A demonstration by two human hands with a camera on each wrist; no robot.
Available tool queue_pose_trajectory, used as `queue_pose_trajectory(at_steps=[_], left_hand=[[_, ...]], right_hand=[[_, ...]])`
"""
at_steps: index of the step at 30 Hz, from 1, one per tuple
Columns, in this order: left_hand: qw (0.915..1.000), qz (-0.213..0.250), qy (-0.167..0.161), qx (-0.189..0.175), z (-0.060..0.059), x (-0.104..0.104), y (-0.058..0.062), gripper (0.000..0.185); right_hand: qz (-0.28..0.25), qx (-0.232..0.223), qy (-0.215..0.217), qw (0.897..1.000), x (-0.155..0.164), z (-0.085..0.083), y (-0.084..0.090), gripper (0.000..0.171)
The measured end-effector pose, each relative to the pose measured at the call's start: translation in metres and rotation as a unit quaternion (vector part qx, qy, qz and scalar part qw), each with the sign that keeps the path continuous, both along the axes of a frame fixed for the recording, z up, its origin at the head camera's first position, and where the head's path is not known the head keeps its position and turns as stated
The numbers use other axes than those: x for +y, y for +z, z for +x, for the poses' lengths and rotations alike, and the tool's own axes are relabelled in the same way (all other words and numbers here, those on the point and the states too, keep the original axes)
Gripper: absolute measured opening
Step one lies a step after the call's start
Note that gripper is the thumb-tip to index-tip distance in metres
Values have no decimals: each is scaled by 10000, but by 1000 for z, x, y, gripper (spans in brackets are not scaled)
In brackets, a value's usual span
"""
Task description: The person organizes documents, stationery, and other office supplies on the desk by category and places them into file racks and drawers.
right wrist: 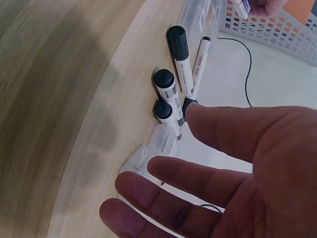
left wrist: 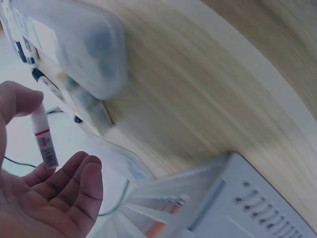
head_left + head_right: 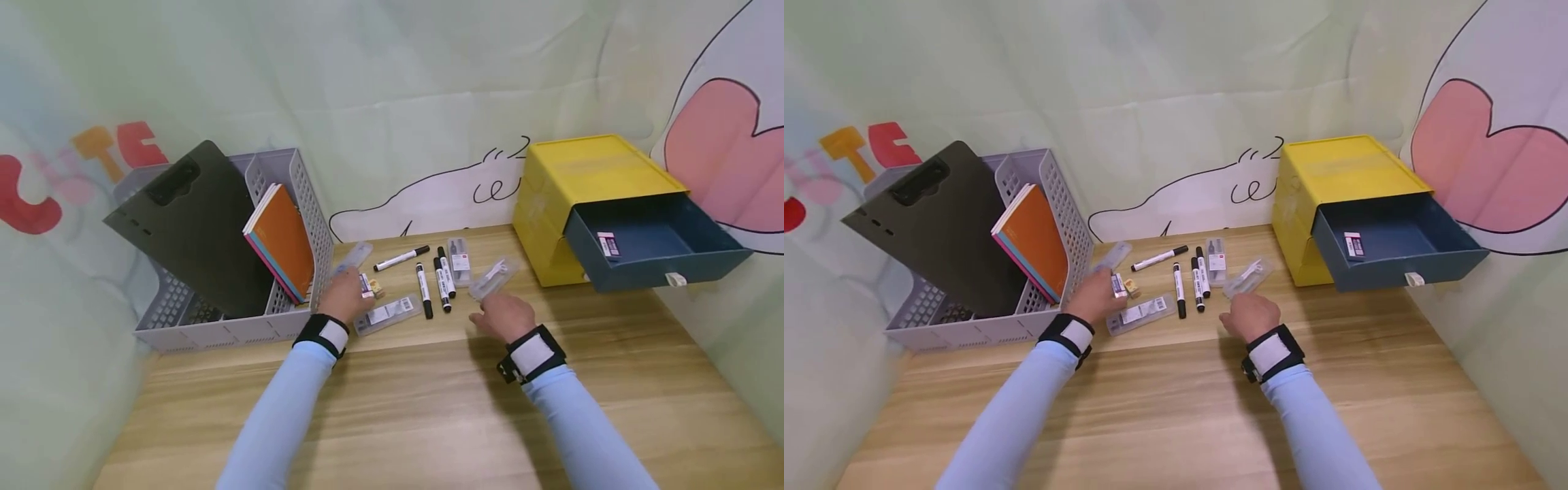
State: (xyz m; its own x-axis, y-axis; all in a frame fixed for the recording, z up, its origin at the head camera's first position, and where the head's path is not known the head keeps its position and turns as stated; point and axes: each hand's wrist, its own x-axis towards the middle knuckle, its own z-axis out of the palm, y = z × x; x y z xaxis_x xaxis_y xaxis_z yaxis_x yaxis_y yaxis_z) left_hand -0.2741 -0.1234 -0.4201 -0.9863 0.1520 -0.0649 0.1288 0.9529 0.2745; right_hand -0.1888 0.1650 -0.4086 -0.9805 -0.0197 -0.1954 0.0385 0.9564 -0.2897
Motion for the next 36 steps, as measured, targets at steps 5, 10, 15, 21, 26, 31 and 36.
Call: queue_pose_trajectory(at_steps=[5, 10, 15, 21, 26, 31, 36], left_hand=[[9985, 79, -520, 167, 0, 30, 0, 53], [9911, -217, -1161, 610, 9, 62, -4, 52], [9673, -998, -2035, 1136, 22, 98, -3, 61], [9364, -1440, -2808, 1532, 34, 133, 6, 68], [9244, -1417, -3065, 1772, 39, 141, 5, 65], [9326, -1145, -2885, 1841, 40, 121, 2, 65], [9525, -1151, -2461, 1378, 37, 91, 2, 85]], right_hand=[[41, 20, -118, 9999, 9, 1, 2, 41], [-260, 555, -6, 9981, 13, 3, 1, 37], [-864, 1090, 190, 9901, 10, 2, 3, 30], [-1095, 1109, 79, 9877, 5, 2, 8, 31], [-939, 862, -95, 9918, -3, 2, 5, 33], [-726, 901, -23, 9933, -21, -3, 4, 29], [-397, 1028, 65, 9939, -35, -8, 6, 27]])
